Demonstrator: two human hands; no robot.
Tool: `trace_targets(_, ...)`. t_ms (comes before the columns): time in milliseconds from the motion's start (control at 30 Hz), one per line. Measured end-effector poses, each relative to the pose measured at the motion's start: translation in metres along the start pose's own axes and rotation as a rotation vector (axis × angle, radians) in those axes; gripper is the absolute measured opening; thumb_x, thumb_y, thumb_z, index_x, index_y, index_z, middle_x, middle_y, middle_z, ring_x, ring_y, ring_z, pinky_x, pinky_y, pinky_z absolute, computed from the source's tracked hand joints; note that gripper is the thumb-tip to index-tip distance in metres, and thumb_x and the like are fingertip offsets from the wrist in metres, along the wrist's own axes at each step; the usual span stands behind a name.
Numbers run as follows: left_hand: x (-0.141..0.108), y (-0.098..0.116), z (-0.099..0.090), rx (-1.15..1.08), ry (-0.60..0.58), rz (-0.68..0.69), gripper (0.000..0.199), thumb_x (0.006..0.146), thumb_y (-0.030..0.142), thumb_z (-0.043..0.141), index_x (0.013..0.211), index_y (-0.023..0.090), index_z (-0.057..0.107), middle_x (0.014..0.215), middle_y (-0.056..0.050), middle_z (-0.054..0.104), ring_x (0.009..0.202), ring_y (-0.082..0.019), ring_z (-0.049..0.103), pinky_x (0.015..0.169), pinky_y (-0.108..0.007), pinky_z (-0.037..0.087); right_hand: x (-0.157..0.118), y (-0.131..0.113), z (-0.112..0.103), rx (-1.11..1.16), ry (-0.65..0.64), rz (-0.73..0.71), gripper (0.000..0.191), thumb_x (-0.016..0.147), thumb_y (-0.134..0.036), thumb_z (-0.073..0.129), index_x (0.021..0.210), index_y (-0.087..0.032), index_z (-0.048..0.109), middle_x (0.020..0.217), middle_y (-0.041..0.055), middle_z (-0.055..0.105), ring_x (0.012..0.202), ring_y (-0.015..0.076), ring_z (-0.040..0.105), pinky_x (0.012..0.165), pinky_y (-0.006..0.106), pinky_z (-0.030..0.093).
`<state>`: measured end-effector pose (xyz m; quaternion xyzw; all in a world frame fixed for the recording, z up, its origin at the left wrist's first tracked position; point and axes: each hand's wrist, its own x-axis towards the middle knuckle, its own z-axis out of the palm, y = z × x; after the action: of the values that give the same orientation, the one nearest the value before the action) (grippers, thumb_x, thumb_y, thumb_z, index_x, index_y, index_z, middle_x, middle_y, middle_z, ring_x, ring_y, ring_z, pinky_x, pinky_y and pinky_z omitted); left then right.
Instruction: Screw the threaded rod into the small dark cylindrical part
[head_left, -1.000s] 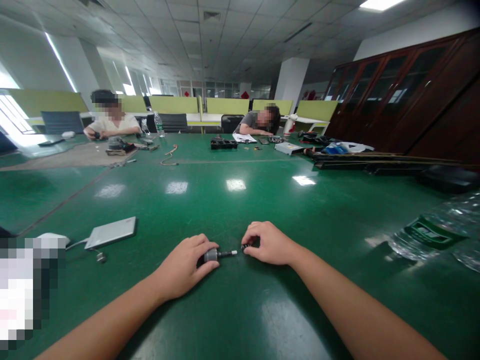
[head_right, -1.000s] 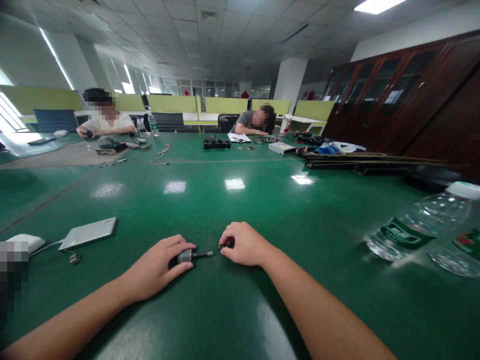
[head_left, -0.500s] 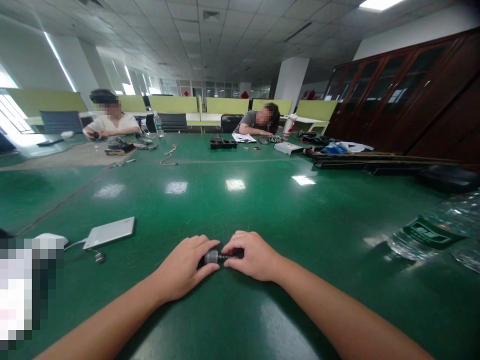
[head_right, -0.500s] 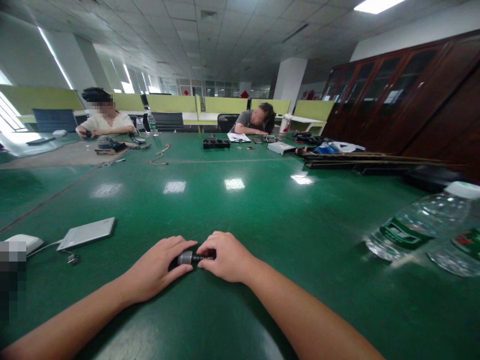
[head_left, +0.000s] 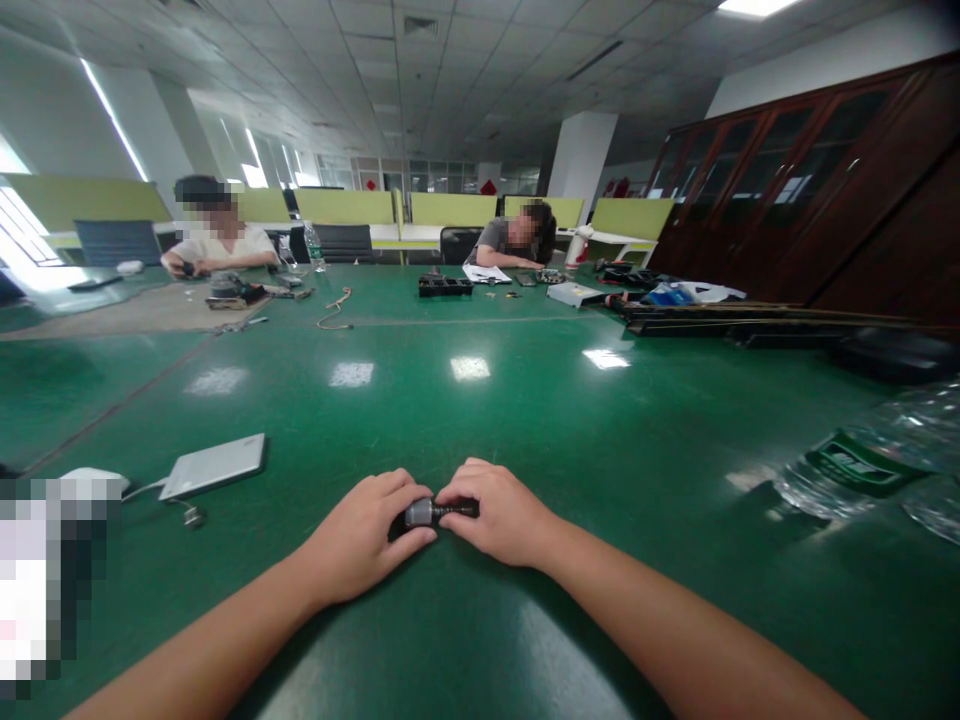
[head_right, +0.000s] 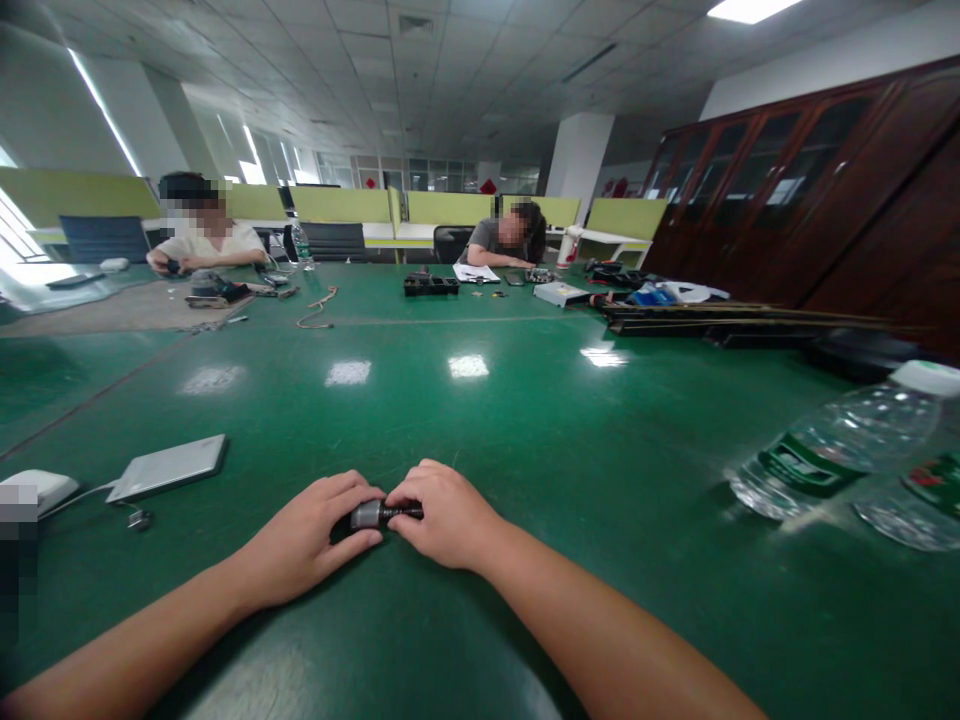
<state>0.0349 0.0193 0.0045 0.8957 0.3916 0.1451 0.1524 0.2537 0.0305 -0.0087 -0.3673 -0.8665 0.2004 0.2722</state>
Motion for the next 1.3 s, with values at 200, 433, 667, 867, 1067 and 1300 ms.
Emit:
trace_targets(200,-0.0004,0.0003,0.0004,0.008,0.004,-0.003,0.022,0.093,0.032,0.06,0.114,0.023,0.061,0.104,-0.005,0.062,0.095,-0.024,0.058,0.085,-0.037,0.045,0.0002,-0.0009,0.0007,-0.026,-0.008,-0.003,0.015,0.082,-0.02,0.071,0.096,-0.018,0.074,0.086,0.0047,0.072,0.085,0.0183,0.059,0.08,0.03,0.046)
trace_targets(433,0.0002,0.0007,0.0007,0.006,0.012,-0.002,0.024,0.094,0.033,0.06,0.116,0.024,0.062,0.103,-0.005,0.062,0.095,-0.023,0.059,0.084,-0.036,0.046,0.0015,-0.0009,0.0004,-0.054,-0.022,-0.042,0.015,0.083,-0.023,0.069,0.096,-0.018,0.075,0.087,0.0055,0.073,0.085,0.019,0.059,0.079,0.031,0.046)
trace_targets(667,0.0002,0.0019,-0.0007,-0.004,0.033,0.01,0.026,0.094,0.035,0.058,0.116,0.023,0.064,0.101,-0.006,0.063,0.092,-0.023,0.06,0.083,-0.034,0.048,0.0007,-0.0006,-0.0014,-0.079,-0.032,-0.032,0.014,0.083,-0.023,0.069,0.095,-0.019,0.075,0.085,0.0047,0.073,0.084,0.0188,0.059,0.079,0.031,0.045)
trace_targets(867,-0.0001,0.002,-0.001,0.0,0.018,-0.002,0.026,0.094,0.034,0.06,0.117,0.024,0.063,0.102,-0.005,0.063,0.094,-0.023,0.059,0.084,-0.036,0.048,-0.0015,0.0005,-0.0038,-0.077,-0.029,-0.045,0.015,0.082,-0.023,0.069,0.095,-0.019,0.075,0.086,0.0042,0.073,0.084,0.0187,0.059,0.079,0.031,0.044)
trace_targets(1067,-0.0004,0.0021,-0.0017,0.001,0.014,-0.01,0.026,0.093,0.033,0.061,0.117,0.023,0.063,0.103,-0.006,0.063,0.095,-0.024,0.059,0.084,-0.036,0.048,-0.0023,0.0018,-0.0054,-0.078,-0.035,-0.034,0.014,0.082,-0.023,0.069,0.094,-0.019,0.075,0.085,0.0039,0.072,0.083,0.0184,0.059,0.078,0.032,0.044)
trace_targets(1300,-0.0015,0.0002,-0.0012,0.009,0.006,-0.014,0.027,0.094,0.033,0.06,0.118,0.023,0.062,0.105,-0.006,0.063,0.096,-0.024,0.059,0.085,-0.037,0.048,-0.0043,0.0057,-0.0077,-0.058,-0.028,-0.043,0.012,0.08,-0.021,0.069,0.091,-0.02,0.074,0.083,0.0033,0.072,0.082,0.0182,0.059,0.078,0.031,0.044)
